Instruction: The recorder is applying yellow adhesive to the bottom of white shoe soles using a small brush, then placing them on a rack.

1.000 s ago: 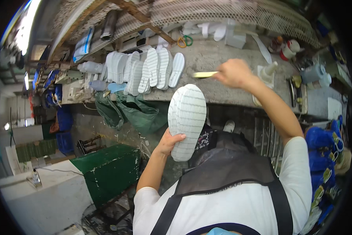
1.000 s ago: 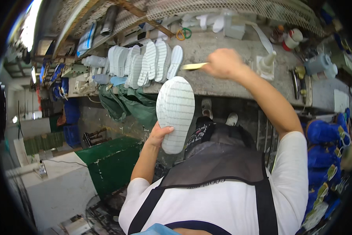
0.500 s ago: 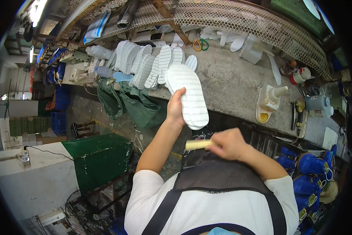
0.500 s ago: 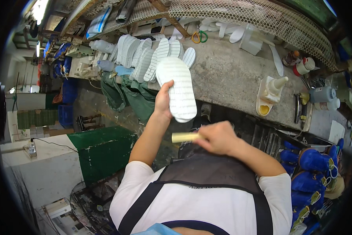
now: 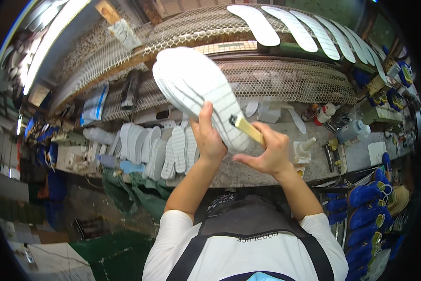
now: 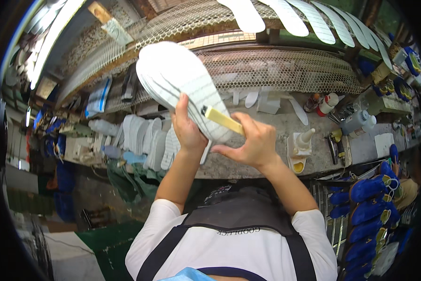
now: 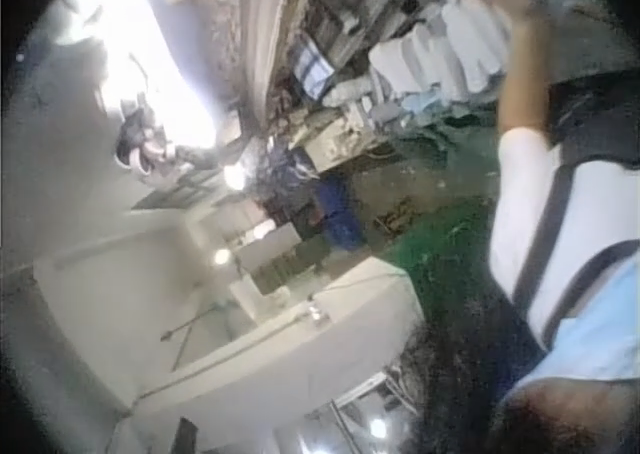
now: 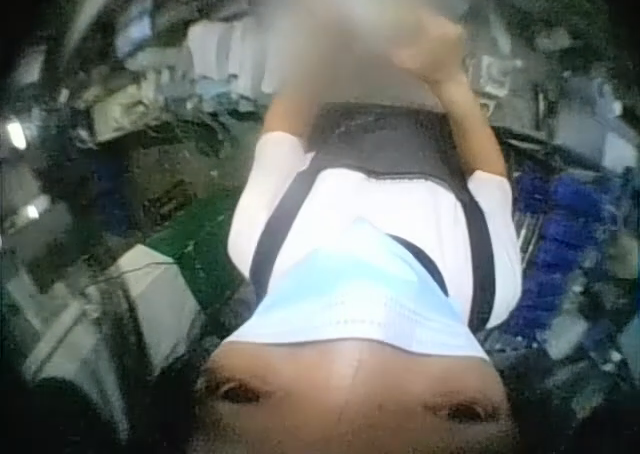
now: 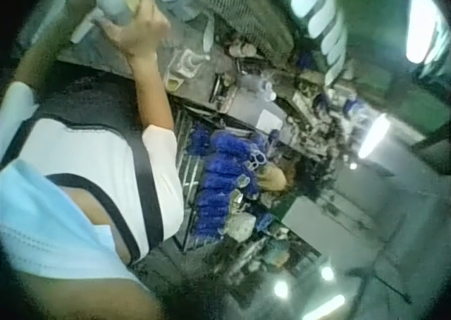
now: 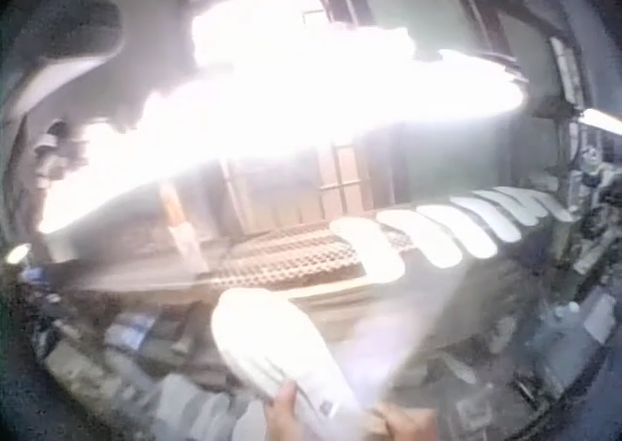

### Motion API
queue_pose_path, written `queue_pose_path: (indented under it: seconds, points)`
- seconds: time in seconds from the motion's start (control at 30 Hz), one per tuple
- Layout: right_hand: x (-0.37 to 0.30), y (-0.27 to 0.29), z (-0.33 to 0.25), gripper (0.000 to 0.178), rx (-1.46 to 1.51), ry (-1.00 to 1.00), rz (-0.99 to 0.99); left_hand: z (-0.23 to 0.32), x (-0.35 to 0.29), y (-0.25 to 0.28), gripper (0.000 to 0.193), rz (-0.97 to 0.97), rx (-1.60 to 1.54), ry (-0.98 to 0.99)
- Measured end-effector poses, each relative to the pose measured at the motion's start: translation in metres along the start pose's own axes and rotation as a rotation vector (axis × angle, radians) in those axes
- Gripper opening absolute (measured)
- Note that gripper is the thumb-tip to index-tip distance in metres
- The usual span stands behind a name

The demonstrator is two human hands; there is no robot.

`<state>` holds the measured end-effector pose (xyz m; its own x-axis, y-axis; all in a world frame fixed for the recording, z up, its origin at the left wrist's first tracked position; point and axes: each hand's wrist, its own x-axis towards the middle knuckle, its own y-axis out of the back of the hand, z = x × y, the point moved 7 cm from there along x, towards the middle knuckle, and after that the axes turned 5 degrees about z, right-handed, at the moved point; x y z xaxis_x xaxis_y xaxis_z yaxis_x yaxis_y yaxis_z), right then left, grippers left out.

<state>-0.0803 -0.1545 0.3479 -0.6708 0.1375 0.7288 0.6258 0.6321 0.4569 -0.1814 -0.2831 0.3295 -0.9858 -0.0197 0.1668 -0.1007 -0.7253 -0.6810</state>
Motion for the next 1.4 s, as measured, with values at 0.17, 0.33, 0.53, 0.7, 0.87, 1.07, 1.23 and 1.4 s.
queue_pose_path:
  seconds: [0.17, 0.33, 0.53, 0.7, 0.87, 1.07, 1.23, 1.4]
  points:
    - [0.064, 0.001, -0.003, 0.064, -0.064, -0.026, 0.172, 0.026, 0.058, -0.059, 0.035, -0.212, -0.167, -0.026]
    - [0.11, 0.01, 0.016, 0.062, 0.008, -0.271, 0.079, 0.023, 0.11, -0.075, 0.039, -0.355, -0.046, 0.032]
    - [0.193, -0.006, 0.023, 0.074, -0.667, 0.024, 0.196, 0.005, 0.076, -0.013, 0.038, -0.249, 0.059, 0.171]
    - [0.117, 0.013, 0.03, 0.076, -0.322, 0.084, 0.307, -0.038, -0.012, 0.102, 0.043, -0.071, -0.017, 0.552]
    - [-0.125, 0.048, 0.158, 0.052, -0.056, -0.826, -0.184, -0.093, -0.133, 0.158, 0.052, 0.017, -0.231, 0.999]
    - [-0.353, 0.112, 0.262, 0.041, -0.499, -1.263, -0.58, -0.137, -0.256, 0.149, 0.064, 0.105, -0.149, 1.311]
    - [-0.378, 0.096, 0.295, 0.039, -0.466, -1.141, -0.684, -0.138, -0.309, 0.151, 0.065, 0.176, -0.04, 1.35]
    - [-0.403, 0.083, 0.316, 0.038, -0.243, -1.063, -0.697, -0.128, -0.335, 0.141, 0.062, 0.223, 0.019, 1.312]
